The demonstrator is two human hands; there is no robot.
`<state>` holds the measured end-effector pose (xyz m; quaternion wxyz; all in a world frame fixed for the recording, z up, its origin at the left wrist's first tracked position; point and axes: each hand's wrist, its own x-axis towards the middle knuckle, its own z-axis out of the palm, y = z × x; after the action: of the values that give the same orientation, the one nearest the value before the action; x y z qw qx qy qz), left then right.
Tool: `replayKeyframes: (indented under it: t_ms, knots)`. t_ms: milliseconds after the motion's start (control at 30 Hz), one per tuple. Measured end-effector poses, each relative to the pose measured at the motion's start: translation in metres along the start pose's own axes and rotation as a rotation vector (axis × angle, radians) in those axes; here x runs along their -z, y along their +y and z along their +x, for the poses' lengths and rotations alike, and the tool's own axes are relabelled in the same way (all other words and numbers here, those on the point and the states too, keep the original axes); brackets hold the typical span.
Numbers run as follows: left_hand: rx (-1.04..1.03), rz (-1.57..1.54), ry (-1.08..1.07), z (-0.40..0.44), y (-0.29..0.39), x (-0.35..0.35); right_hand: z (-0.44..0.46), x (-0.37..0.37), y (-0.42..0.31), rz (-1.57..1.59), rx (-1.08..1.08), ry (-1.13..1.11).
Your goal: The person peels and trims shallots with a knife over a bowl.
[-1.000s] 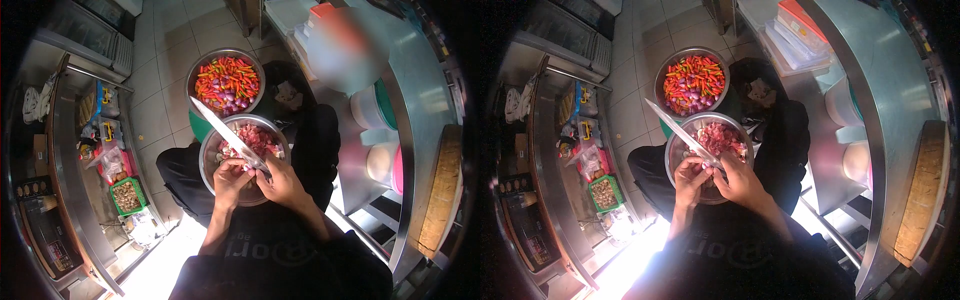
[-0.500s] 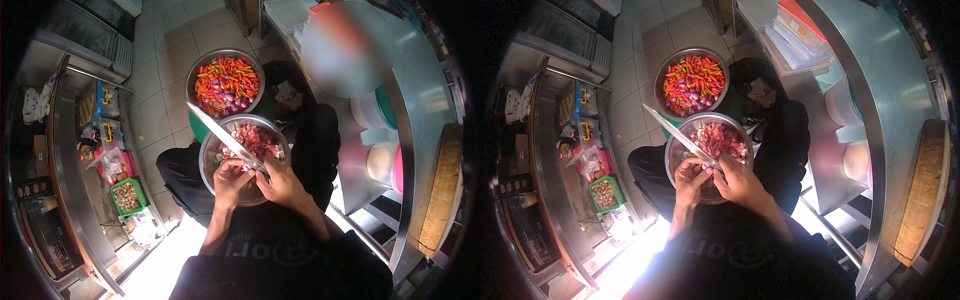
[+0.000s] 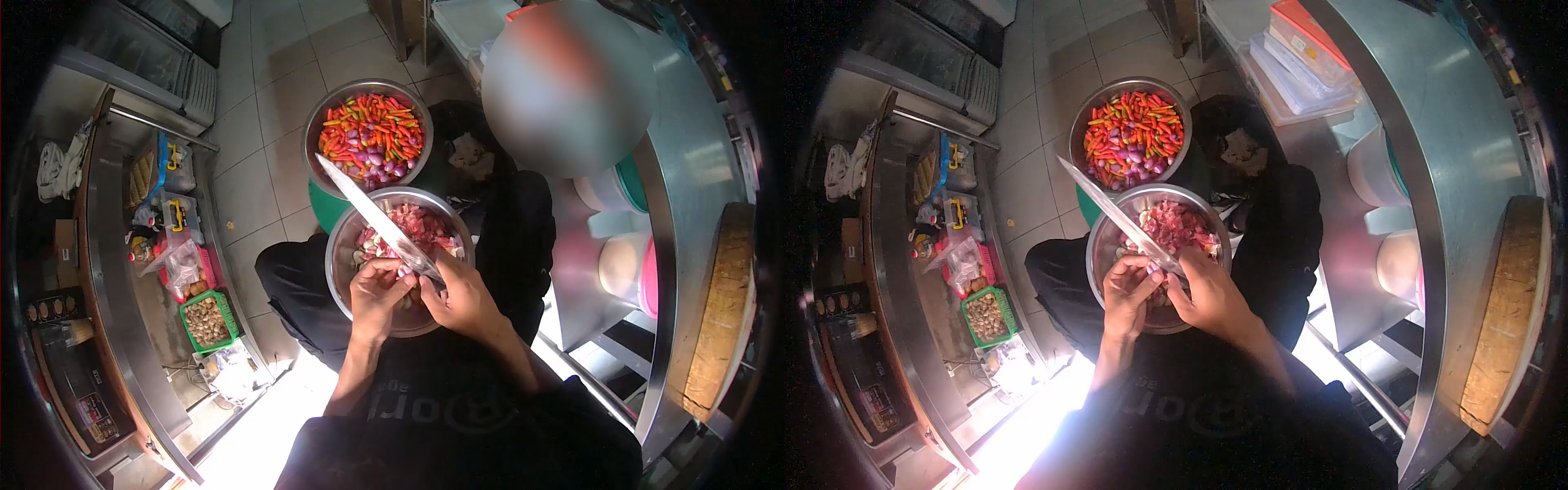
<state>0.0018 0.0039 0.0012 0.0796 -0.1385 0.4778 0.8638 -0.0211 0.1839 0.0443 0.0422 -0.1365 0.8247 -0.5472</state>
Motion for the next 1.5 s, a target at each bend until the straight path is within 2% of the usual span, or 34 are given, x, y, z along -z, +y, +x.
replayKeyframes:
  t_ms: [167, 233, 467, 667, 733, 867, 967, 1033, 1067, 1100, 1167, 1300, 1500]
  knots:
    - [-0.004, -0.009, -0.008, 0.002, -0.001, -0.001, 0.000, -0.002, 0.001, -0.012, -0.047, 0.020]
    - [-0.013, -0.016, 0.001, 0.002, -0.001, -0.002, 0.003, 0.002, -0.003, 0.036, 0.043, 0.039]
    - [0.017, -0.006, 0.023, 0.001, -0.001, -0.002, 0.002, -0.003, -0.001, -0.051, 0.071, 0.039]
    - [0.009, 0.016, 0.001, -0.001, -0.003, -0.002, 0.001, -0.001, 0.001, -0.061, 0.036, 0.064]
    - [0.000, 0.021, -0.003, -0.001, 0.000, -0.003, 0.002, 0.002, -0.004, -0.068, -0.047, 0.050]
    - [-0.018, 0.039, -0.026, -0.001, 0.003, -0.002, 0.001, 0.001, 0.001, -0.080, -0.007, 0.058]
    - [0.025, 0.019, -0.047, -0.003, 0.007, -0.001, 0.000, -0.001, 0.005, -0.091, -0.041, 0.126]
    - [0.034, -0.010, -0.025, -0.005, 0.012, -0.004, 0.002, 0.000, 0.006, -0.048, -0.015, 0.240]
    - [0.043, -0.040, -0.005, -0.005, 0.014, -0.006, 0.005, 0.003, 0.008, -0.058, 0.073, 0.244]
    - [0.044, -0.041, -0.005, -0.004, 0.010, -0.003, 0.004, 0.006, 0.007, -0.059, 0.073, 0.244]
    - [-0.037, 0.038, -0.005, -0.001, 0.002, 0.001, 0.004, 0.014, 0.000, -0.060, 0.051, 0.032]
    - [-0.018, 0.051, 0.004, -0.003, 0.004, -0.001, 0.000, 0.004, -0.003, -0.066, 0.069, 0.030]
    - [-0.123, 0.199, 0.003, -0.003, 0.008, -0.005, -0.003, 0.002, -0.002, -0.070, -0.056, -0.063]
